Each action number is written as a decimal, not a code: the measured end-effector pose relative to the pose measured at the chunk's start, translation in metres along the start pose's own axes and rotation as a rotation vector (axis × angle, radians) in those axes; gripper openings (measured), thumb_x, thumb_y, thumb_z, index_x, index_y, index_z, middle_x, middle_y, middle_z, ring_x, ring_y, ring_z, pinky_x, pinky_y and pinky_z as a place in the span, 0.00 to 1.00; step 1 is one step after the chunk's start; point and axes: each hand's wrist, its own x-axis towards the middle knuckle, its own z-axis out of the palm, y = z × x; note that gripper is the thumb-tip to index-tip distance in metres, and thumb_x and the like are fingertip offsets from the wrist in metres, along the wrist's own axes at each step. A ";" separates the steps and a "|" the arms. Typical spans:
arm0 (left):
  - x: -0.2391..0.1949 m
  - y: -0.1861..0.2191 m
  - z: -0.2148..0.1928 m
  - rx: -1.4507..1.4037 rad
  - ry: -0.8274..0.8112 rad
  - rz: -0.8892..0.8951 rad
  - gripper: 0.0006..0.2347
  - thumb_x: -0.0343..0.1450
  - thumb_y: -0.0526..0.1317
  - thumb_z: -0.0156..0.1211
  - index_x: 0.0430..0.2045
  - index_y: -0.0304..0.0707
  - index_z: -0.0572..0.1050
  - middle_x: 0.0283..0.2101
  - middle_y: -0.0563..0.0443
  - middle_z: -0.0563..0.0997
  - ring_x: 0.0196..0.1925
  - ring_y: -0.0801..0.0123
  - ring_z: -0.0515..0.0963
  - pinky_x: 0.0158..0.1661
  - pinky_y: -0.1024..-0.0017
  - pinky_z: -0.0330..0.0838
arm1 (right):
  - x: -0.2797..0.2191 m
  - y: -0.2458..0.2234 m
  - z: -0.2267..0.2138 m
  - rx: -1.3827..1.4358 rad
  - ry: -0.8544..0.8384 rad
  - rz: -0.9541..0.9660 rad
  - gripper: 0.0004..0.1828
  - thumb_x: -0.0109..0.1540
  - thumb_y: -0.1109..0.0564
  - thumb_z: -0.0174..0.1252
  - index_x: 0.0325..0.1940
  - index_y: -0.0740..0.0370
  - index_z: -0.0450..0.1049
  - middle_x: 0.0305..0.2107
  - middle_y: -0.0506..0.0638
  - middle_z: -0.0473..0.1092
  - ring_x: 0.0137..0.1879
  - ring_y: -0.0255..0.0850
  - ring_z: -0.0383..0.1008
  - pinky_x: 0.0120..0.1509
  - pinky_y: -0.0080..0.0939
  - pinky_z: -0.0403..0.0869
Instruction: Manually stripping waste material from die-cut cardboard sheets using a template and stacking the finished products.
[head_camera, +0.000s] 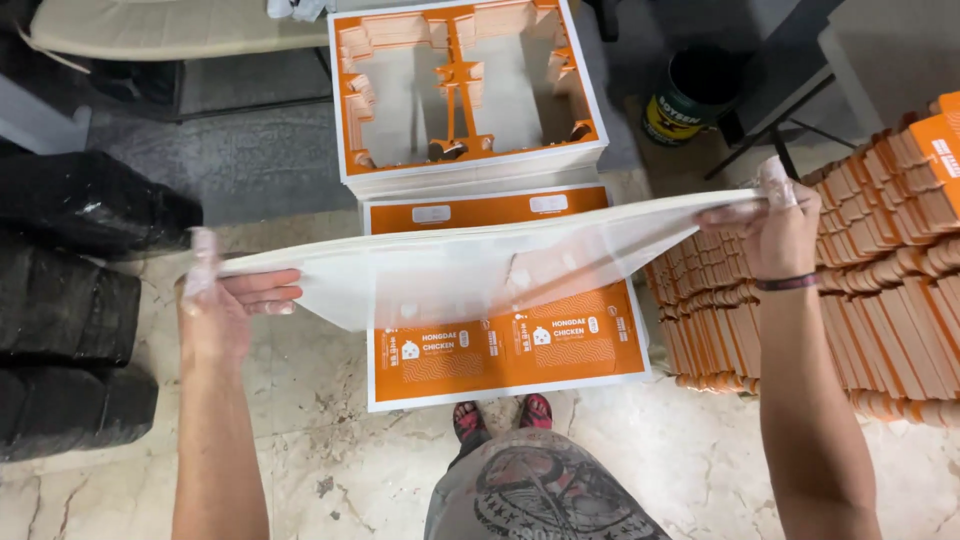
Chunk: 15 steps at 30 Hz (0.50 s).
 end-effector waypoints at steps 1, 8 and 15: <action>0.005 -0.008 -0.003 -0.081 0.007 0.031 0.43 0.71 0.69 0.34 0.47 0.10 0.68 0.37 0.25 0.83 0.32 0.40 0.85 0.30 0.59 0.80 | 0.001 0.003 -0.001 -0.001 0.010 -0.101 0.26 0.73 0.36 0.56 0.29 0.54 0.65 0.24 0.63 0.73 0.32 0.55 0.81 0.34 0.52 0.83; -0.049 -0.212 -0.120 -0.581 0.079 0.143 0.16 0.83 0.61 0.48 0.43 0.58 0.79 0.47 0.40 0.81 0.53 0.52 0.83 0.56 0.47 0.75 | -0.118 0.065 -0.074 -0.220 0.234 -0.443 0.20 0.71 0.40 0.57 0.34 0.57 0.70 0.28 0.47 0.71 0.33 0.34 0.71 0.42 0.35 0.69; -0.090 -0.387 -0.040 -0.320 0.058 -0.253 0.37 0.70 0.34 0.57 0.78 0.46 0.52 0.53 0.39 0.77 0.49 0.58 0.78 0.41 0.49 0.77 | -0.237 0.296 -0.110 0.151 0.344 0.631 0.39 0.60 0.62 0.60 0.74 0.47 0.57 0.46 0.61 0.74 0.42 0.52 0.77 0.44 0.59 0.81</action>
